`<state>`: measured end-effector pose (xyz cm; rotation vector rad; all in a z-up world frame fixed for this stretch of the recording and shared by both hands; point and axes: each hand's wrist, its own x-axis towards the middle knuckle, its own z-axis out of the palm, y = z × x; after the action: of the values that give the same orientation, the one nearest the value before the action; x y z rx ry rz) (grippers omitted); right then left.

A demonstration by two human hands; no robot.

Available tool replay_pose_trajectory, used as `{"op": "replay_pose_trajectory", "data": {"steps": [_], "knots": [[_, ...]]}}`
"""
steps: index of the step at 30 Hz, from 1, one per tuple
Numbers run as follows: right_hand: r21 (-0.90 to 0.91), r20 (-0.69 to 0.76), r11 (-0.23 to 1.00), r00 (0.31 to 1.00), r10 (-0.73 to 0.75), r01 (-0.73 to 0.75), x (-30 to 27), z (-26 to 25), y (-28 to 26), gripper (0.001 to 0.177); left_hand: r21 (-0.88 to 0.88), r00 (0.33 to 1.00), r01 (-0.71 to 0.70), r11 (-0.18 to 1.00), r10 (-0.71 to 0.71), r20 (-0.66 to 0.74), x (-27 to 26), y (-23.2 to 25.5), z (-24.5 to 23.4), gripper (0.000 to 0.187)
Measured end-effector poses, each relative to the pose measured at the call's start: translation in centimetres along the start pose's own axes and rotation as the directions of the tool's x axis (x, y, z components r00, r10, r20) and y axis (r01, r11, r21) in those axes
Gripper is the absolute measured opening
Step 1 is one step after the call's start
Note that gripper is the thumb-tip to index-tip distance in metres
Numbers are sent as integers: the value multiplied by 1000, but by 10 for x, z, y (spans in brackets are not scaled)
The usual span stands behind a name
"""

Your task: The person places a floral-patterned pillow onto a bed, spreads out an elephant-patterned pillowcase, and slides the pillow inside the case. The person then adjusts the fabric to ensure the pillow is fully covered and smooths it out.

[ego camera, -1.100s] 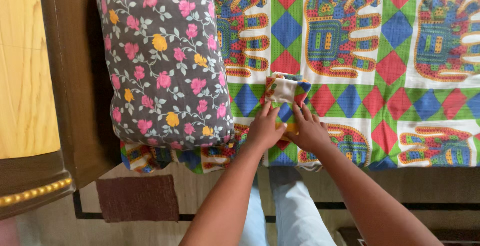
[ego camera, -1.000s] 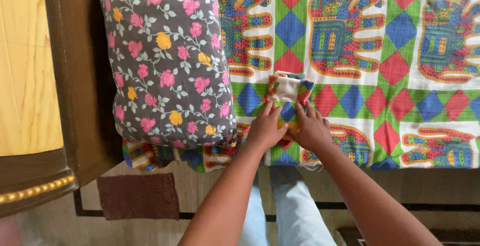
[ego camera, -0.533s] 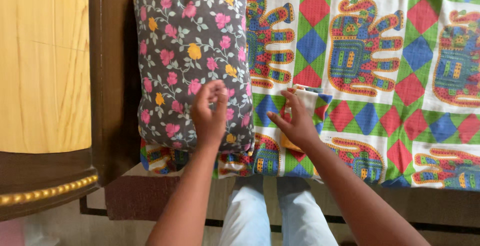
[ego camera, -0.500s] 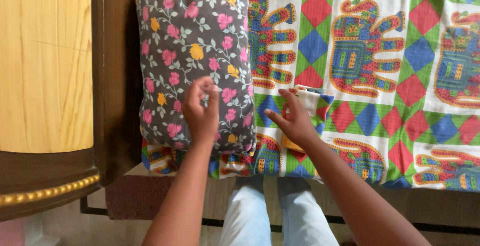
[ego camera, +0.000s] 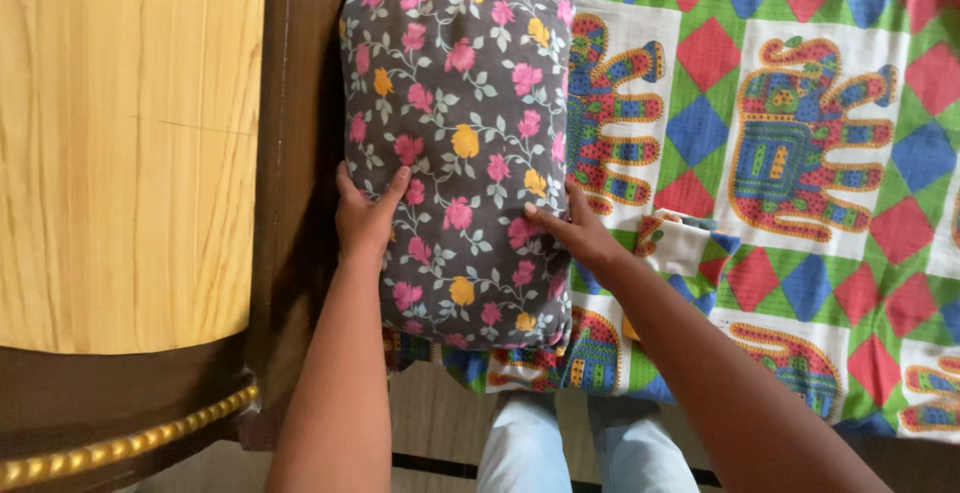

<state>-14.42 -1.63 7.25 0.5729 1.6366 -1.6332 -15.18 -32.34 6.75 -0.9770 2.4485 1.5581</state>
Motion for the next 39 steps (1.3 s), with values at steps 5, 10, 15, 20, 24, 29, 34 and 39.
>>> {"op": "replay_pose_trajectory", "data": {"steps": [5,10,15,20,24,29,34,39], "knots": [[108,7,994,1000,-11,10,10,4,-1,81,-75,995,-30,997,37,95,11,-1,-5,98],[186,38,982,999,-37,30,5,6,-12,77,-166,982,-97,981,122,145,4,16,-9,82],[248,-27,966,997,-69,73,-11,7,-31,73,-343,963,-148,928,214,162,-25,53,-21,69],[312,-5,950,1000,-30,30,-57,-12,-48,71,-358,960,-233,904,273,67,-77,87,-27,63],[186,-61,976,992,-107,117,-84,-42,-39,71,-352,957,-254,901,287,43,-117,105,-16,57],[151,-117,977,984,-136,153,-123,-96,-25,74,-480,939,-284,830,342,35,-162,124,20,65],[153,-149,969,974,-169,192,-167,-156,-19,79,-391,962,-206,897,260,88,-201,140,70,61],[118,-237,966,951,-197,229,-206,-224,-6,78,-521,933,-225,824,336,129,-245,163,131,59]]}}
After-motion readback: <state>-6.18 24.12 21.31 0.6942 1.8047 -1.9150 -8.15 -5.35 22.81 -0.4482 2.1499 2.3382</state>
